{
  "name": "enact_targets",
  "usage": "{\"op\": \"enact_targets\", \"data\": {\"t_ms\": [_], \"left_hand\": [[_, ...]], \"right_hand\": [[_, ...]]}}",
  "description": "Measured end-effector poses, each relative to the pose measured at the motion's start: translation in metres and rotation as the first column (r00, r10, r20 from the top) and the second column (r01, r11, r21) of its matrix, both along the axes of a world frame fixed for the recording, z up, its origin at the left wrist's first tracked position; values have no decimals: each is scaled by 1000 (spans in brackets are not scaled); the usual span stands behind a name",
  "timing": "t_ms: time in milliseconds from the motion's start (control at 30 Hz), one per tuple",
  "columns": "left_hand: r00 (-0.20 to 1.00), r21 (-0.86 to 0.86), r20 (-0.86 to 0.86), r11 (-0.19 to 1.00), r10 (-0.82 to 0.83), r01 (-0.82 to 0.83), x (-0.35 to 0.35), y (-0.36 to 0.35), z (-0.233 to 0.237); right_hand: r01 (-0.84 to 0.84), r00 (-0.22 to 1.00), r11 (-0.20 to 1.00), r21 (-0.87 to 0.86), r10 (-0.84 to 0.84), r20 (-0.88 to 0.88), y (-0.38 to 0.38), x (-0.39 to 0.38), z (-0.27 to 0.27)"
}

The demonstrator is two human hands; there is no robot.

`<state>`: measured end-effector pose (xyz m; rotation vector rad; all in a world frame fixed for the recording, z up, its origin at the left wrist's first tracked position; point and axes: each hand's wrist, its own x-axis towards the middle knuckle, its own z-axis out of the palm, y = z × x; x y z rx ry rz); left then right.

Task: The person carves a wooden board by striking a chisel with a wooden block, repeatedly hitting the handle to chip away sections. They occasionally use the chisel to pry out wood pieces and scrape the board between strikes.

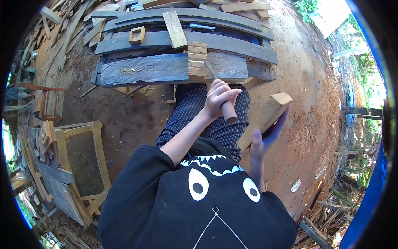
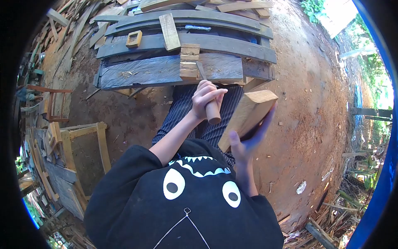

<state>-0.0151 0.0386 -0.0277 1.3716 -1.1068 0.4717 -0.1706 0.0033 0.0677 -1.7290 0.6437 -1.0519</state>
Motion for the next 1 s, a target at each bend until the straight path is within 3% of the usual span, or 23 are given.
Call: {"op": "enact_targets", "data": {"t_ms": [133,800,1000], "left_hand": [[998,-49,-37,997,-53,52,6,-3,40],[985,-156,-170,986,38,-65,51,-39,52],[996,-147,-81,989,21,-33,46,-44,36]], "right_hand": [[20,999,1000,8,-21,37,-12,3,3],[57,997,997,-60,-59,-45,-36,10,6],[-144,977,989,-33,148,157,-37,18,34]]}}
